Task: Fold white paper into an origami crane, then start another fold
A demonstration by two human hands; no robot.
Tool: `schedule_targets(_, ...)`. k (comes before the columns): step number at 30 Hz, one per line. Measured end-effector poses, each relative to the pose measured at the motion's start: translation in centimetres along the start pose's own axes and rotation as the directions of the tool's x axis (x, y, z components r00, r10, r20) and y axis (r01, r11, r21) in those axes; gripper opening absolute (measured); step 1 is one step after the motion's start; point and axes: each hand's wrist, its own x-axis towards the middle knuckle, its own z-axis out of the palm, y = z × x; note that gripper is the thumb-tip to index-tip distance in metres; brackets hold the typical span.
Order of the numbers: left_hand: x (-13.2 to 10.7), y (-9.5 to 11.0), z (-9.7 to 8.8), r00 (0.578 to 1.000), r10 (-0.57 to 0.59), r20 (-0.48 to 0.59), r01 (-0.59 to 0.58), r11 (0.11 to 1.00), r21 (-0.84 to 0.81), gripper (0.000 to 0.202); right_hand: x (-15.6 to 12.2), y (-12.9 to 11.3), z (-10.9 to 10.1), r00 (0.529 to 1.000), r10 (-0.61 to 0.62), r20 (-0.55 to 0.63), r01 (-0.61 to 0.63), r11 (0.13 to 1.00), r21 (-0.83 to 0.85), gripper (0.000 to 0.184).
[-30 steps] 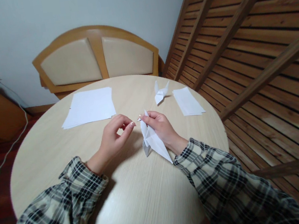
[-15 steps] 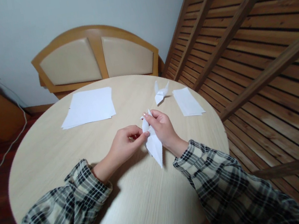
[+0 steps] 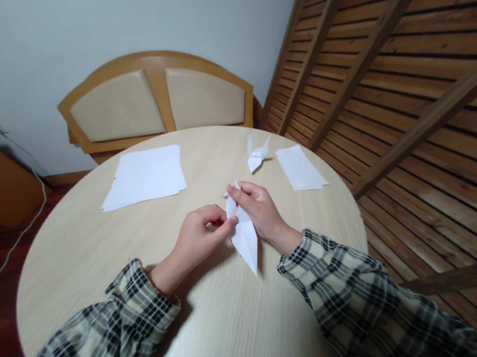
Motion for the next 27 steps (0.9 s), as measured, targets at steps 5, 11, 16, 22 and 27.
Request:
schedule_targets(5, -0.1, 0.3, 0.2, 0.999, 0.013, 0.031, -0.013, 1.0, 0.016, 0.025, 0.0, 0.2, -0.1, 0.996, -0.069, -0.052, 0.065, 0.995, -0.075, 0.037)
schedule_targets(11, -0.1, 0.1, 0.3, 1.0, 0.019, 0.022, -0.02, 0.999, 0.03, 0.024, 0.0, 0.4, 0.0, 0.998, -0.029, -0.048, 0.025, 0.997, -0.075, 0.037)
schedule_targets(16, -0.1, -0.2, 0.4, 0.999, 0.05, -0.002, -0.05, 0.998, 0.048, 0.024, 0.2, 0.2, 0.1, 0.995, 0.089, -0.033, -0.089, 0.996, 0.003, 0.042)
schedule_targets(22, 0.0, -0.5, 0.3, 0.998, 0.058, -0.024, -0.058, 0.998, 0.026, 0.025, 0.1, 0.3, -0.1, 0.999, 0.034, 0.021, -0.033, 0.999, -0.042, 0.044)
schedule_targets(27, 0.0, -0.8, 0.3, 0.998, 0.048, -0.032, -0.048, 0.999, 0.015, 0.025, 0.0, 0.3, -0.1, 0.997, -0.075, -0.007, 0.073, 0.982, -0.175, 0.044)
